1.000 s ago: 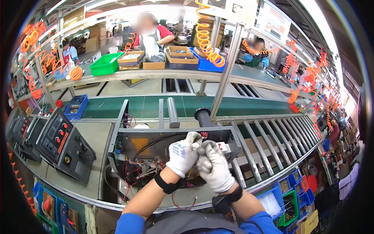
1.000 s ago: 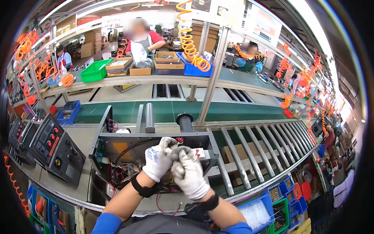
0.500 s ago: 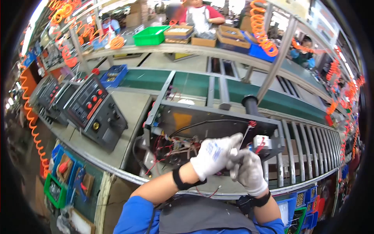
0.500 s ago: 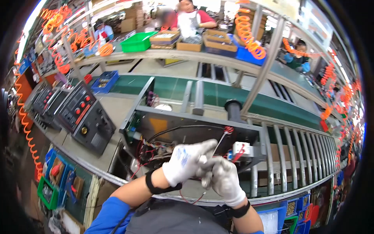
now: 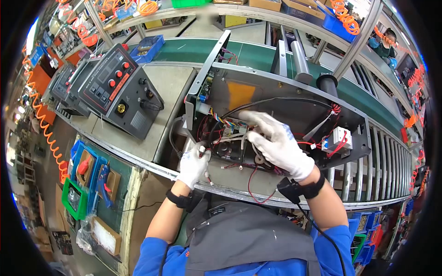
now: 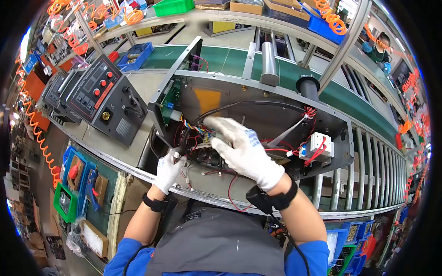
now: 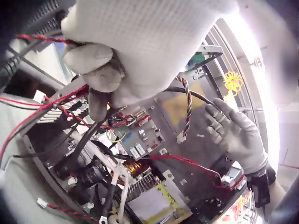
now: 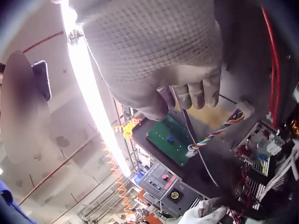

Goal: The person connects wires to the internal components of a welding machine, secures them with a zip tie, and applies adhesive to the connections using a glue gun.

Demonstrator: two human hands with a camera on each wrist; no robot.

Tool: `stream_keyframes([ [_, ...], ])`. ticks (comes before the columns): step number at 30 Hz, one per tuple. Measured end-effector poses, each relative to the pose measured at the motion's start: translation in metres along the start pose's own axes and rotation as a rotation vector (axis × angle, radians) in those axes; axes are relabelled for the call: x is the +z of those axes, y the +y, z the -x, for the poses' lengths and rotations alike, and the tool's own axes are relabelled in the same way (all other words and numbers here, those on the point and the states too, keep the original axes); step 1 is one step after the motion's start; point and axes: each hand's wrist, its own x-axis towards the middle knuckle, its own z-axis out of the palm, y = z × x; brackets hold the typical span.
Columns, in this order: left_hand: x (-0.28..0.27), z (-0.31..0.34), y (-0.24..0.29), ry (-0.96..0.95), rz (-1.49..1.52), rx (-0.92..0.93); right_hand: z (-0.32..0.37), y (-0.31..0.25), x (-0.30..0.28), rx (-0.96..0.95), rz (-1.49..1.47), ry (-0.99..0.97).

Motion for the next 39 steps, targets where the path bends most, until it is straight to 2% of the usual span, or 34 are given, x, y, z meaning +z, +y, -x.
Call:
stream_keyframes([
  [1, 0.001, 0.001, 0.005, -0.033, -0.031, -0.001, -0.002, 0.004, 0.005, 0.099, -0.102, -0.064],
  [3, 0.007, 0.003, -0.002, -0.001, 0.0, 0.027, 0.0, 0.012, 0.017, 0.112, -0.023, -0.172],
  [4, 0.009, 0.004, -0.004, -0.039, -0.021, -0.016, 0.002, 0.012, 0.024, 0.369, -0.122, -0.269],
  [5, 0.011, 0.005, -0.006, -0.078, -0.042, -0.059, 0.006, 0.03, 0.037, 0.384, 0.021, -0.332],
  [7, 0.018, 0.005, -0.014, -0.069, -0.126, -0.026, 0.012, 0.058, 0.061, 0.461, 0.078, -0.437],
  [9, 0.018, 0.001, -0.015, -0.161, -0.331, 0.049, 0.018, 0.082, 0.09, 0.433, 0.155, -0.405],
  [10, 0.017, 0.0, -0.018, -0.162, -0.332, 0.064, 0.018, 0.088, 0.104, 0.345, 0.183, -0.357],
  [11, 0.014, 0.0, -0.018, -0.159, -0.33, 0.063, 0.017, 0.089, 0.109, 0.538, 0.077, -0.414],
  [13, 0.002, 0.007, -0.014, -0.077, -0.215, 0.016, 0.021, 0.107, 0.131, 0.358, 0.069, -0.239],
  [14, -0.003, 0.01, -0.016, -0.027, -0.179, 0.057, 0.019, 0.11, 0.134, 0.36, 0.069, -0.242],
  [16, -0.007, 0.014, -0.016, -0.02, -0.118, 0.001, 0.006, 0.094, 0.13, 0.577, -0.11, -0.361],
  [17, -0.009, 0.016, -0.015, -0.008, -0.06, -0.05, 0.004, 0.097, 0.133, 0.582, -0.111, -0.366],
  [18, -0.01, 0.016, -0.011, -0.071, 0.119, -0.191, 0.0, 0.097, 0.134, 0.535, -0.069, -0.398],
  [19, -0.009, 0.018, -0.011, -0.069, 0.122, -0.196, -0.004, 0.094, 0.135, 0.485, -0.026, -0.43],
  [21, -0.008, 0.019, -0.01, -0.048, 0.435, -0.284, -0.007, 0.077, 0.123, 0.509, 0.041, -0.444],
  [22, -0.012, 0.019, -0.008, -0.039, 0.441, -0.288, -0.009, 0.071, 0.117, 0.514, 0.123, -0.451],
  [24, -0.022, 0.022, -0.002, -0.127, 0.15, -0.139, -0.008, 0.07, 0.11, 0.481, 0.202, -0.402],
  [25, -0.024, 0.023, -0.001, -0.12, 0.156, -0.146, -0.005, 0.083, 0.111, 0.385, 0.254, -0.333],
  [27, -0.026, 0.024, -0.002, -0.086, 0.142, -0.257, -0.007, 0.08, 0.099, 0.525, 0.164, -0.306],
  [29, -0.019, 0.028, -0.019, -0.057, 0.223, -0.274, -0.005, 0.089, 0.097, 0.477, 0.034, -0.2],
  [34, -0.009, 0.04, -0.034, -0.05, 0.347, -0.272, -0.006, 0.091, 0.094, 0.374, 0.002, -0.185],
  [36, 0.001, 0.041, -0.041, -0.192, 0.185, -0.155, -0.006, 0.089, 0.095, 0.389, 0.013, -0.194],
  [39, 0.009, 0.045, -0.028, -0.272, 0.037, -0.065, -0.006, 0.086, 0.094, 0.379, 0.059, -0.208],
])
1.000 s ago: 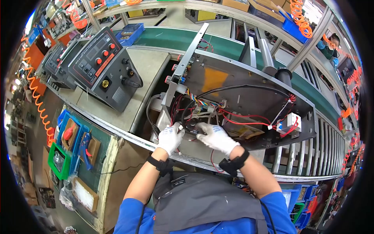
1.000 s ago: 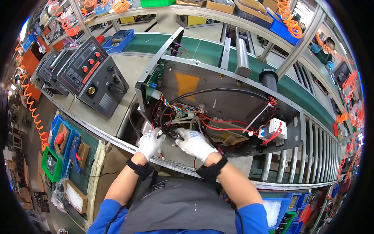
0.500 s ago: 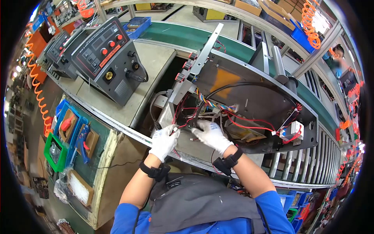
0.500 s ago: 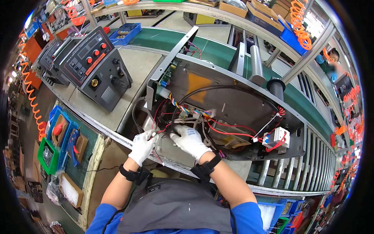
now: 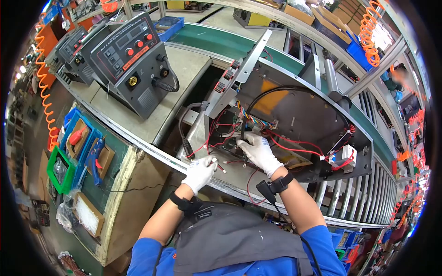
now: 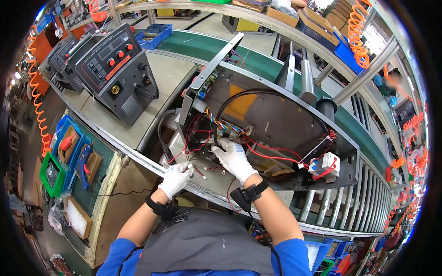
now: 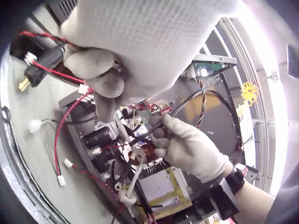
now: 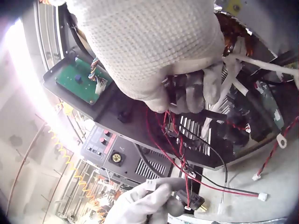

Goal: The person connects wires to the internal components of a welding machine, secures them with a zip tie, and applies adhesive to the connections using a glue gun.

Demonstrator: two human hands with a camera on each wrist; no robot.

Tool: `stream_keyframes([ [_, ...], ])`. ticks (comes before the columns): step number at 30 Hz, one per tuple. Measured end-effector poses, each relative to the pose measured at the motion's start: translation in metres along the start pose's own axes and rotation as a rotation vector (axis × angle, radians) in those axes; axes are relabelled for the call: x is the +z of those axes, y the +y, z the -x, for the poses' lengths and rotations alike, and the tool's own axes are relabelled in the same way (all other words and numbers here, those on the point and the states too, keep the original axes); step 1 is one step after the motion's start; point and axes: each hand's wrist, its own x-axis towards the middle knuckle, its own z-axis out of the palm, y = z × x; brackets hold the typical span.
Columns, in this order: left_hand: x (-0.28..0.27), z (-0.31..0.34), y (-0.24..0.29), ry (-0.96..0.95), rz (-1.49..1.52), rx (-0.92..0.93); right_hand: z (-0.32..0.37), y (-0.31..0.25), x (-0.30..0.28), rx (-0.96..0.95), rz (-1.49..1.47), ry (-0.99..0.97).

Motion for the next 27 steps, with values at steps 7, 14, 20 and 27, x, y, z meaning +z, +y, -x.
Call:
stream_keyframes([
  [7, 0.014, 0.003, -0.007, -0.12, -0.054, -0.02, 0.004, -0.005, 0.001, 0.183, 0.096, -0.211],
  [14, 0.008, -0.004, 0.003, 0.047, 0.067, 0.046, -0.004, -0.011, 0.004, 0.128, 0.219, -0.044],
  [20, 0.014, -0.002, 0.0, -0.02, 0.049, 0.017, -0.019, -0.006, 0.015, 0.062, -0.317, 0.189],
  [27, 0.001, -0.052, 0.047, 0.555, -0.059, 0.369, -0.002, 0.014, 0.018, -0.079, -0.037, 0.137],
])
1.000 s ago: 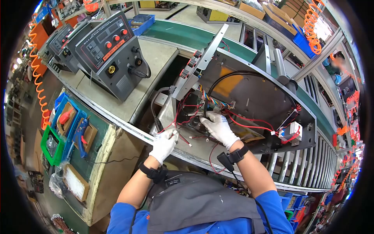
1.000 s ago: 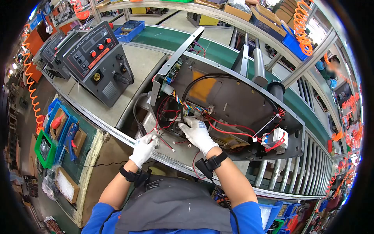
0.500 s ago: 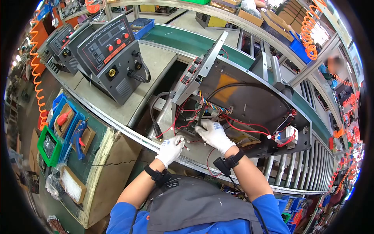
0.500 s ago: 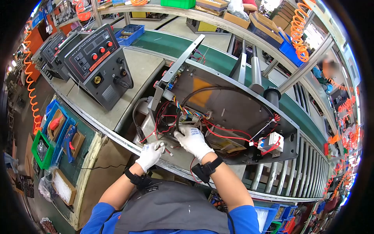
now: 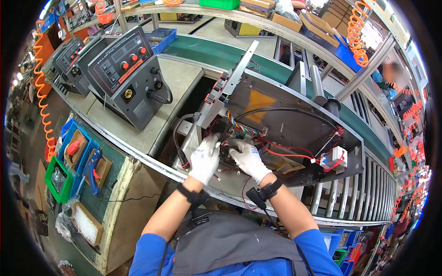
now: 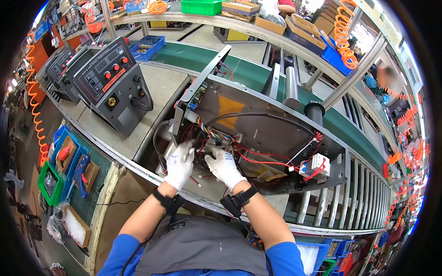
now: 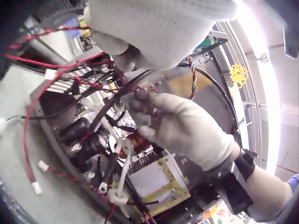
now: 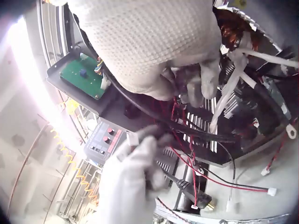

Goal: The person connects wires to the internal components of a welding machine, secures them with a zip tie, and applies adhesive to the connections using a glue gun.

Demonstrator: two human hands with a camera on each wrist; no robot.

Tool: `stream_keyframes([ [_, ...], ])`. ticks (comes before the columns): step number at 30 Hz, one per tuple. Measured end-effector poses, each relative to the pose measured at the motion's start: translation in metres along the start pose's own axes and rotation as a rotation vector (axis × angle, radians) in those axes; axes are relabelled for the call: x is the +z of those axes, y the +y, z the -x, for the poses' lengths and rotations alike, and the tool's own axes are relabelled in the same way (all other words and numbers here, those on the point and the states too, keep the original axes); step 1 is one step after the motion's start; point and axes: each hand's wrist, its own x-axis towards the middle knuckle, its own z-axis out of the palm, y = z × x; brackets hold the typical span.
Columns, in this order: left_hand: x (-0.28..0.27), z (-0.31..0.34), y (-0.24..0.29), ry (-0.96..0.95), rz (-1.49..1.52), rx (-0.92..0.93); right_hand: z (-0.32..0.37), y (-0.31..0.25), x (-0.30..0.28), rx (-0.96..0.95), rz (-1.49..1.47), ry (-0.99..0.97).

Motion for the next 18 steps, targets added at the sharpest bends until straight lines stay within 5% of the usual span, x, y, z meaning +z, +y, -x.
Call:
stream_keyframes([
  [1, 0.015, -0.011, -0.003, 0.029, -0.045, 0.061, 0.003, 0.001, 0.0, -0.054, 0.008, -0.018],
  [2, 0.028, -0.018, -0.008, -0.007, -0.037, 0.026, 0.008, -0.001, -0.002, 0.15, -0.025, -0.124],
  [3, 0.029, -0.028, -0.003, -0.01, -0.036, 0.034, 0.013, -0.002, -0.004, 0.073, -0.038, -0.148],
  [5, 0.029, -0.042, 0.007, -0.345, -0.129, -0.126, 0.028, -0.008, -0.014, 0.212, -0.101, -0.234],
  [6, 0.033, -0.043, 0.007, -0.245, -0.104, -0.093, 0.032, -0.004, -0.014, 0.198, -0.13, -0.237],
  [9, 0.04, -0.049, 0.007, -0.327, -0.248, -0.136, 0.04, -0.003, -0.021, 0.244, -0.092, -0.202],
  [13, 0.04, -0.057, 0.005, -0.489, -0.49, 0.037, 0.024, 0.014, -0.004, 0.195, -0.009, -0.065],
  [18, 0.038, -0.054, -0.006, -0.482, -0.471, 0.097, 0.004, 0.02, 0.021, 0.166, 0.095, 0.005],
])
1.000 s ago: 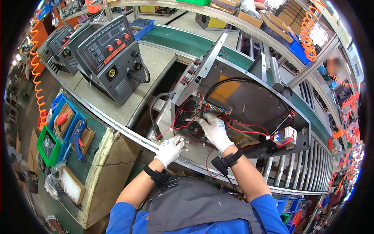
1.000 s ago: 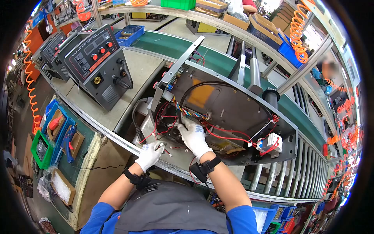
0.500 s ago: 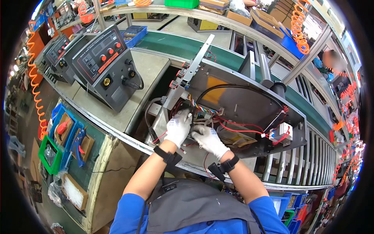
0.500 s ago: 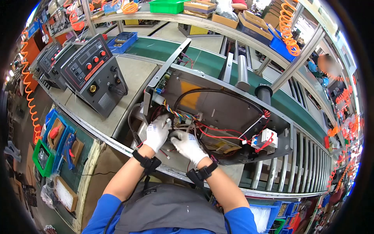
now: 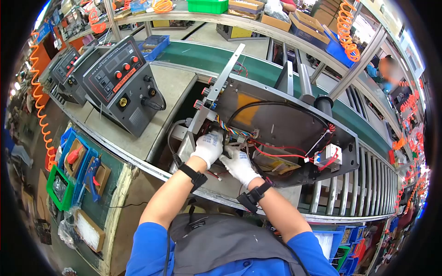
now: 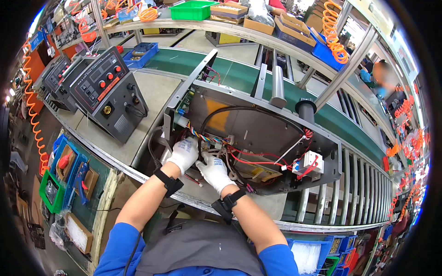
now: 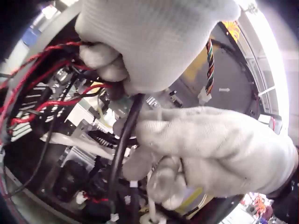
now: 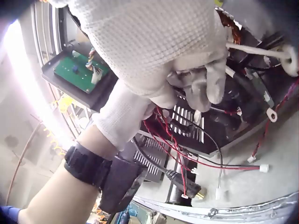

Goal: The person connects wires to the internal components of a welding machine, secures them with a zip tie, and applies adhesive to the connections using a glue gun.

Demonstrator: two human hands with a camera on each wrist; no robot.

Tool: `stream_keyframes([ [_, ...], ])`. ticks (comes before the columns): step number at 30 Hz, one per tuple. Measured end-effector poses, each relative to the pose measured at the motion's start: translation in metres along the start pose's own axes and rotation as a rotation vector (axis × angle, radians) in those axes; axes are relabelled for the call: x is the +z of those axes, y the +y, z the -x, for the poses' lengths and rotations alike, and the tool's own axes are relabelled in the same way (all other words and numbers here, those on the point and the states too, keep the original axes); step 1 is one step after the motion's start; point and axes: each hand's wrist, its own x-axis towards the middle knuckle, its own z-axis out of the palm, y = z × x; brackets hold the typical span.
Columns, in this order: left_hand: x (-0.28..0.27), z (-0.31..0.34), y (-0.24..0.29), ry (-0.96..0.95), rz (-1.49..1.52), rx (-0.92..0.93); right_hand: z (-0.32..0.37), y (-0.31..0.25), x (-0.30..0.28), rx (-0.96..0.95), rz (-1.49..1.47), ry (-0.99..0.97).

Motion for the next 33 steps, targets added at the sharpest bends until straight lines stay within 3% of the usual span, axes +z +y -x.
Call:
stream_keyframes([
  [3, 0.001, 0.006, -0.002, -0.008, 0.024, 0.013, -0.008, -0.005, 0.001, 0.045, -0.005, -0.018],
  [4, -0.001, 0.02, -0.005, 0.139, 0.023, 0.134, -0.01, -0.006, 0.002, 0.077, -0.023, -0.017],
  [5, -0.005, 0.034, -0.014, 0.118, 0.1, 0.202, -0.011, -0.007, 0.003, 0.082, -0.02, -0.026],
  [7, -0.011, 0.055, -0.034, 0.081, 0.235, 0.06, -0.015, -0.009, 0.005, -0.017, 0.061, 0.126],
  [8, -0.014, 0.066, -0.036, 0.232, 0.259, 0.094, -0.018, -0.009, 0.008, -0.034, -0.023, 0.168],
  [9, -0.012, 0.071, -0.036, 0.223, 0.258, 0.087, -0.021, -0.015, 0.007, -0.034, -0.046, 0.158],
  [12, -0.001, 0.07, -0.028, 0.449, 0.501, 0.015, -0.03, -0.034, 0.004, 0.108, -0.229, 0.089],
  [15, 0.002, 0.071, -0.025, 0.43, 0.59, 0.006, -0.053, 0.001, 0.032, 0.045, -0.218, 0.125],
  [17, -0.01, 0.064, -0.016, 0.368, 0.594, -0.012, -0.065, 0.032, 0.055, -0.273, 0.009, 0.329],
  [18, -0.015, 0.059, -0.013, 0.299, 0.588, -0.028, -0.062, 0.027, 0.059, -0.352, -0.19, 0.404],
  [19, -0.011, 0.051, -0.013, 0.298, 0.592, -0.026, -0.054, 0.021, 0.052, -0.35, -0.186, 0.405],
  [21, 0.0, 0.036, -0.011, 0.287, 0.488, 0.005, -0.033, 0.009, 0.03, -0.022, -0.304, 0.105],
  [23, -0.007, 0.028, -0.005, 0.197, 0.47, -0.019, -0.004, -0.013, 0.0, 0.006, -0.387, 0.014],
  [25, -0.003, 0.022, -0.003, 0.121, 0.454, -0.12, 0.019, -0.003, -0.019, -0.006, -0.16, -0.204],
  [27, -0.001, 0.019, -0.003, 0.064, 0.439, -0.159, 0.038, 0.014, -0.029, -0.073, -0.224, -0.172],
  [33, -0.011, 0.016, 0.004, 0.155, 0.676, -0.22, 0.08, 0.029, -0.067, 0.14, -0.329, -0.084],
])
